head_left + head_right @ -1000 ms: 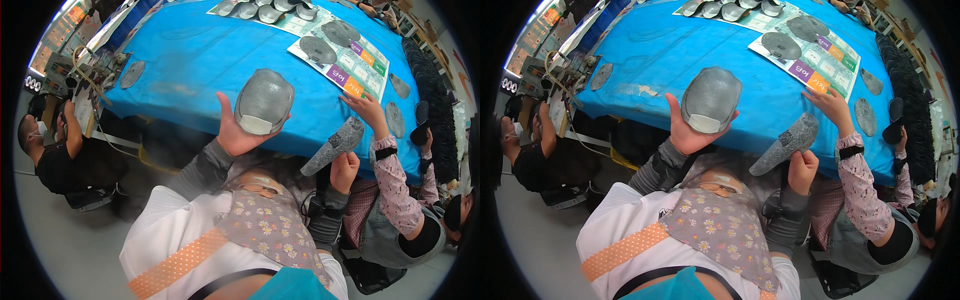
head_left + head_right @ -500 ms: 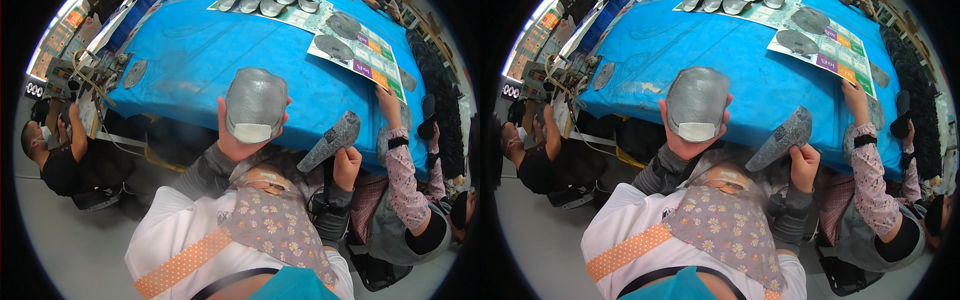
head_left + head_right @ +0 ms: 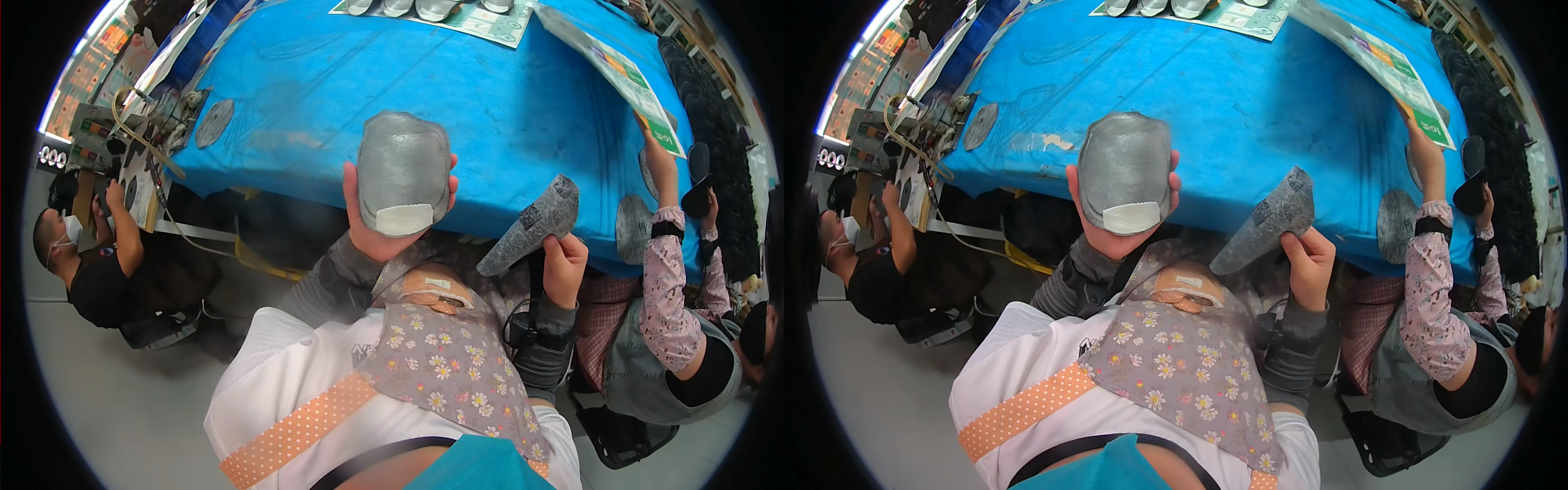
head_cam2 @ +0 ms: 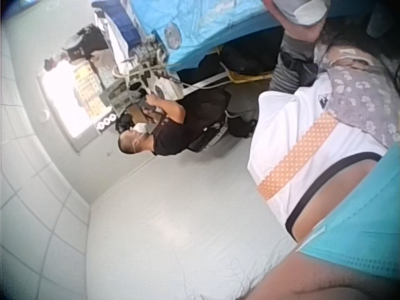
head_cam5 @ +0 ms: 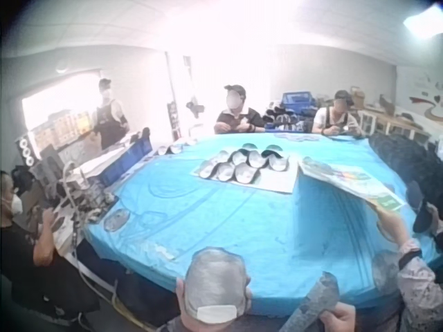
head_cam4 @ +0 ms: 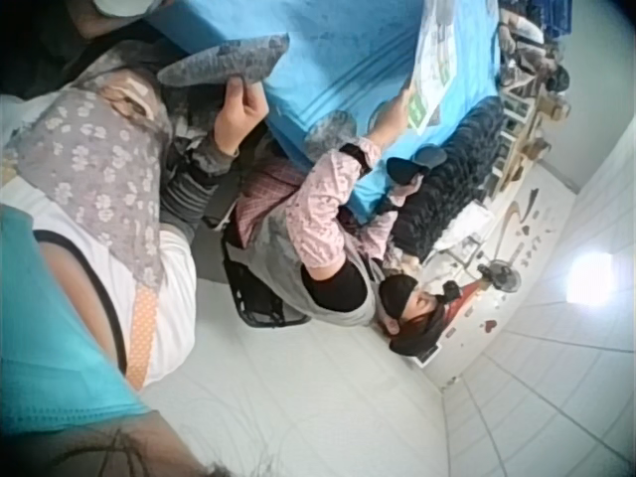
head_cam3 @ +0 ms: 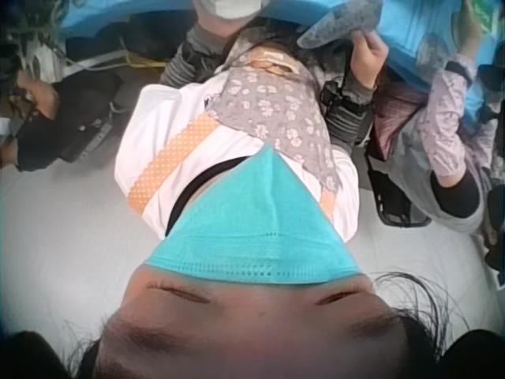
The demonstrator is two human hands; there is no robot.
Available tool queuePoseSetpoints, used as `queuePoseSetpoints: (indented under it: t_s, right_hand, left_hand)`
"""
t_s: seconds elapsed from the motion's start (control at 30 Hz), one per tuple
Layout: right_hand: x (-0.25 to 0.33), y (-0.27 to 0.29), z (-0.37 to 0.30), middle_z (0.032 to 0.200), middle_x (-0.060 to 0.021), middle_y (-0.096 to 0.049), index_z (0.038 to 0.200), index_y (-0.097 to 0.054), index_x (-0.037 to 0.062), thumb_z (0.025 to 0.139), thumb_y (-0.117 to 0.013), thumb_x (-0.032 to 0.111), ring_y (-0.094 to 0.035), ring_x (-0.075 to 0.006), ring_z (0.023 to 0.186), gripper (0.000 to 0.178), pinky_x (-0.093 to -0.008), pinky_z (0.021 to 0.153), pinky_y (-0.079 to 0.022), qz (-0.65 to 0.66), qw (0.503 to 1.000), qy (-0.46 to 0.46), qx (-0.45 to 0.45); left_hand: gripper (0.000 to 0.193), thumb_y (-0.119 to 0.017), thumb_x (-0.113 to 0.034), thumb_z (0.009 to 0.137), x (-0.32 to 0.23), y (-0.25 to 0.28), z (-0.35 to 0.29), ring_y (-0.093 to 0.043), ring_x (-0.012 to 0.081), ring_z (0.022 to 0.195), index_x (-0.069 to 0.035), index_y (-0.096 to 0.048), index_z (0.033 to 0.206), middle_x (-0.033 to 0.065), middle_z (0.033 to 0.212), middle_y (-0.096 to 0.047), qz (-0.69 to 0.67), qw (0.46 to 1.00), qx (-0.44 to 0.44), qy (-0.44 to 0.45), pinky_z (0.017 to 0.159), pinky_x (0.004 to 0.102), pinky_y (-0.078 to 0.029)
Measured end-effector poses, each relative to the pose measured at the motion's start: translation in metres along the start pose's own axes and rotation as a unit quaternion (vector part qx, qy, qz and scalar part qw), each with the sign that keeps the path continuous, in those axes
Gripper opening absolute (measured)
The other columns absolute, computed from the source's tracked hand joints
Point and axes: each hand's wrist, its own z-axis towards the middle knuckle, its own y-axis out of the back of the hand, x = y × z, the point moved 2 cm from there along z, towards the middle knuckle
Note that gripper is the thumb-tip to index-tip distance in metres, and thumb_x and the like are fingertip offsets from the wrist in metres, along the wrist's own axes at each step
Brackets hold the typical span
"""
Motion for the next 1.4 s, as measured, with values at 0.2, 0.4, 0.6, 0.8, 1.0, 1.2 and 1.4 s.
queuePoseSetpoints:
  t_s: [0.2, 0.4, 0.6, 0.8, 1.0, 1.2, 1.4]
  right_hand:
    - [-0.003, 0.000, -0.006, 0.099, -0.0043, -0.064, 0.104, -0.063, -0.0059, 0.087, -0.062, 0.008, -0.054, -0.0084, 0.087, 0.022, -0.0228, 0.077, -0.041, -0.007, 1.000, -0.002, 0.014]
    - [0.018, -0.006, -0.005, 0.101, -0.0078, -0.064, 0.096, -0.064, -0.0061, 0.082, -0.061, -0.003, -0.056, -0.0115, 0.087, 0.015, -0.0236, 0.074, -0.042, -0.077, 0.994, 0.007, 0.082]
    - [0.029, -0.012, 0.004, 0.096, -0.0123, -0.065, 0.089, -0.064, -0.0069, 0.077, -0.061, -0.007, -0.060, -0.0205, 0.088, 0.013, -0.0293, 0.077, -0.045, -0.115, 0.984, 0.039, 0.131]
    - [0.041, -0.015, -0.005, 0.100, -0.0138, -0.066, 0.090, -0.065, -0.0062, 0.075, -0.061, -0.009, -0.061, -0.0228, 0.093, 0.016, -0.0309, 0.081, -0.046, -0.148, 0.980, 0.069, 0.111]
    - [0.051, -0.017, -0.012, 0.102, -0.0142, -0.065, 0.091, -0.065, -0.0064, 0.074, -0.061, -0.011, -0.061, -0.0228, 0.094, 0.018, -0.0311, 0.082, -0.046, -0.174, 0.973, 0.100, 0.117]
    - [0.054, -0.022, -0.006, 0.094, -0.0124, -0.066, 0.087, -0.065, -0.0047, 0.071, -0.062, -0.010, -0.061, -0.0243, 0.089, 0.017, -0.0312, 0.078, -0.046, -0.200, 0.968, 0.119, 0.095]
    - [0.060, -0.032, 0.005, 0.080, -0.0095, -0.064, 0.083, -0.064, -0.0025, 0.066, -0.063, -0.010, -0.060, -0.0260, 0.080, 0.019, -0.0313, 0.071, -0.046, -0.299, 0.927, 0.219, 0.063]
  left_hand:
    - [0.104, -0.058, -0.074, 0.067, -0.001, 0.003, -0.005, -0.042, 0.0336, 0.119, -0.011, -0.024, 0.143, 0.0184, 0.139, -0.033, 0.066, 0.998, 0.021, -0.013, 0.100, 0.0477, -0.037]
    - [0.109, -0.054, -0.080, 0.063, -0.004, 0.007, -0.002, -0.043, 0.0341, 0.119, -0.011, -0.026, 0.142, 0.0181, 0.137, -0.037, 0.098, 0.991, 0.089, -0.024, 0.098, 0.0483, -0.039]
    - [0.093, -0.048, -0.069, 0.079, -0.013, -0.009, -0.005, -0.041, 0.0379, 0.122, -0.006, -0.024, 0.142, 0.0214, 0.138, -0.036, 0.233, 0.965, -0.036, -0.111, 0.101, 0.0486, -0.035]
    - [0.097, -0.082, -0.023, 0.065, -0.008, -0.038, -0.009, -0.047, 0.0175, 0.111, -0.003, -0.026, 0.142, 0.0106, 0.125, -0.047, 0.697, 0.708, 0.031, -0.108, 0.092, 0.0305, -0.040]
    - [0.099, -0.089, -0.026, 0.054, 0.025, -0.066, -0.007, -0.050, 0.0238, 0.113, -0.004, -0.035, 0.135, 0.0139, 0.121, -0.050, 0.833, 0.528, 0.121, -0.112, 0.096, 0.0352, -0.039]
    - [0.095, -0.088, -0.029, 0.055, 0.028, -0.070, -0.005, -0.054, 0.0271, 0.108, -0.004, -0.039, 0.133, 0.0134, 0.122, -0.052, 0.861, 0.476, 0.113, -0.139, 0.092, 0.0361, -0.042]
    - [0.094, -0.088, -0.031, 0.052, 0.029, -0.076, 0.000, -0.054, 0.0321, 0.108, -0.004, -0.043, 0.131, 0.0159, 0.122, -0.053, 0.867, 0.450, 0.151, -0.150, 0.092, 0.0386, -0.043]
